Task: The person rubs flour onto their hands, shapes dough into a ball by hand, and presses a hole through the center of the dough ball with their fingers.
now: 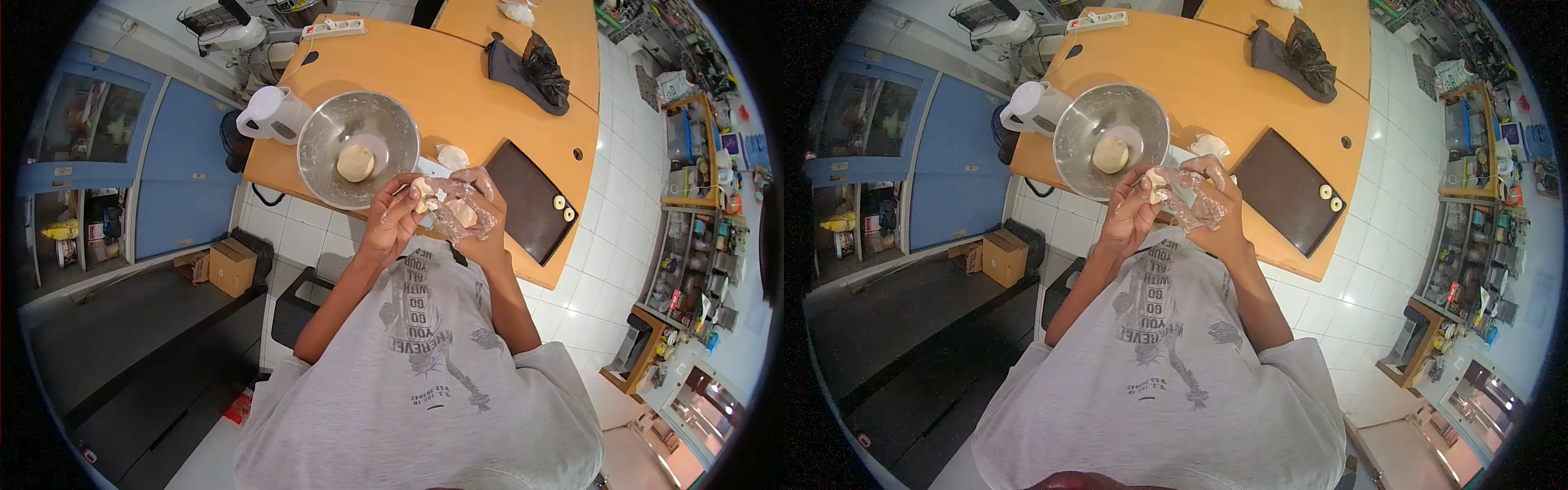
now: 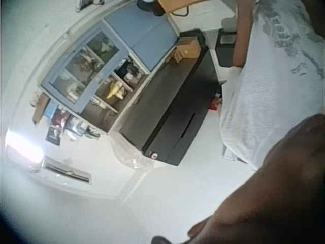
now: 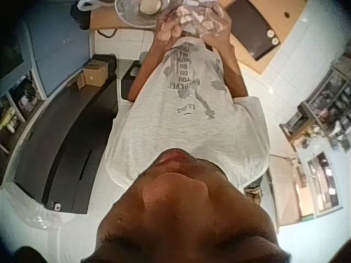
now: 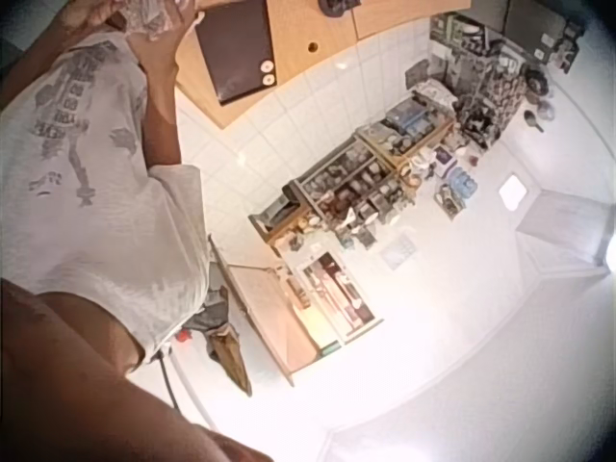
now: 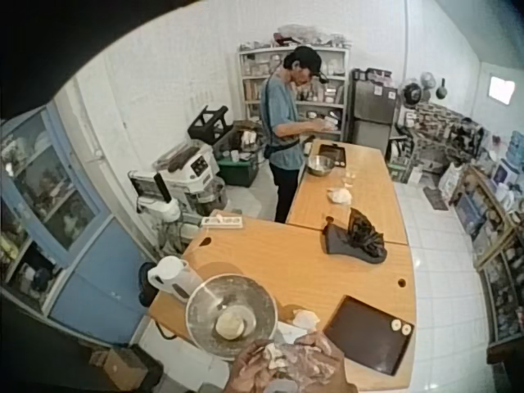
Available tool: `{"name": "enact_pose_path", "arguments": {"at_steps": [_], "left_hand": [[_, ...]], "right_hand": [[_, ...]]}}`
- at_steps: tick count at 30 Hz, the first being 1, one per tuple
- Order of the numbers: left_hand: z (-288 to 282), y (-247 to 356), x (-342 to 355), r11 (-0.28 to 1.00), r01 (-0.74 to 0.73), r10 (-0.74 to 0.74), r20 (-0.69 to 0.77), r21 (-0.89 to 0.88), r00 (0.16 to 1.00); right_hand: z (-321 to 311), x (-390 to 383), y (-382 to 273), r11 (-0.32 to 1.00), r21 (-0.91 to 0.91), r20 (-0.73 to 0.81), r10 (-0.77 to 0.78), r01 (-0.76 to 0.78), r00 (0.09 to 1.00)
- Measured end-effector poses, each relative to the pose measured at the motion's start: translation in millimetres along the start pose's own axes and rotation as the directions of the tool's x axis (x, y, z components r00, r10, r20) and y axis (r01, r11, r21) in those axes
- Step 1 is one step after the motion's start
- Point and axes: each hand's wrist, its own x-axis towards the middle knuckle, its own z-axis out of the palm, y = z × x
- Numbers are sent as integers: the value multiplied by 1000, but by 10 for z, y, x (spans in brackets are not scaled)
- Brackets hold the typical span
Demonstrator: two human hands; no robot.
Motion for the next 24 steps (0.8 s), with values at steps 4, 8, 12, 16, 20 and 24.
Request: {"name": "enact_pose_path", "arguments": {"at_steps": [4,8,12,16,20,24], "left_hand": [[33,-8,10,998,-14,15,-16,67,1000],[84,2,0,997,1,2,-38,81,999],[97,-7,-6,997,6,-2,-41,80,999],[100,21,-22,994,51,-49,-30,100,998],[112,18,-22,992,54,-53,-10,115,999],[135,32,-21,990,65,-61,-31,125,998]], "right_hand": [[-42,8,73,997,16,62,-78,77,995],[-50,-18,107,999,16,56,-44,43,997],[-82,-25,107,1000,-9,85,-24,25,996],[-159,76,6,998,54,99,14,-19,995],[-252,105,49,1000,4,195,-20,19,981],[-256,116,46,999,29,240,-26,20,970]]}}
